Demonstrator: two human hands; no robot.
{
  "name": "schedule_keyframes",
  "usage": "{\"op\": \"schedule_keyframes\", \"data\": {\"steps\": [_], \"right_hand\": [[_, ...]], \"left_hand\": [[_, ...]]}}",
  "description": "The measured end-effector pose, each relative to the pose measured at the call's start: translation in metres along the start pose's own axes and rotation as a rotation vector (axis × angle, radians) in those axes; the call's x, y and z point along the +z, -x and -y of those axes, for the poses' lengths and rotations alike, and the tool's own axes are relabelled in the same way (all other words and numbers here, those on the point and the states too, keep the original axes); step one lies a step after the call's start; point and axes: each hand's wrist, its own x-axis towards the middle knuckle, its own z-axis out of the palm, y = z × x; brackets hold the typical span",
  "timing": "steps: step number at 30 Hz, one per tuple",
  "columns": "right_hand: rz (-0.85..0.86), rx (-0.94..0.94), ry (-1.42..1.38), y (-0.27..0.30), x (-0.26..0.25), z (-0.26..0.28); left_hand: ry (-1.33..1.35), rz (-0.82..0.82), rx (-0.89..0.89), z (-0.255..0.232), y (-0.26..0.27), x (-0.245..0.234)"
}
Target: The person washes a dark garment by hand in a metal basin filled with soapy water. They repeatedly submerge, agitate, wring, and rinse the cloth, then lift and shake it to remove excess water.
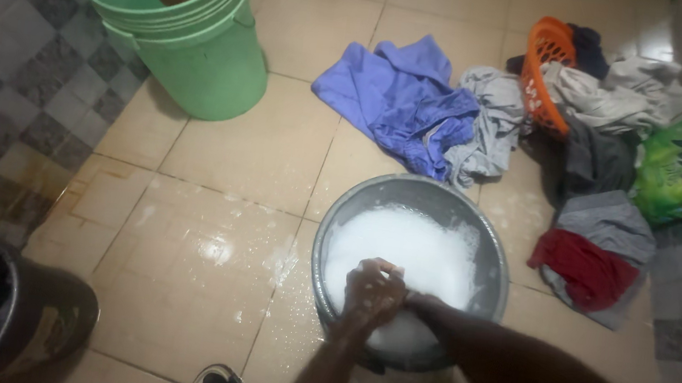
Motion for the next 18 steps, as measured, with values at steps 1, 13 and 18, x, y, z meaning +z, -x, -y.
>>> {"op": "schedule_keyframes", "data": {"steps": [1,13,18], "right_hand": [[0.013,0.002,-0.003,-0.004,0.007,0.003],[-0.149,0.004,-0.360,0.087,-0.114,0.015],[-0.298,-0.346,-0.063,0.165,-0.054,0.080]], "left_hand": [[0.090,-0.207,0.085,0.004,0.006,0.005],[0.548,0.338,-1.168,-0.085,-0.015,-0.022],[1.142,0.252,-1.127,-0.078,-0.024,-0.046]]}}
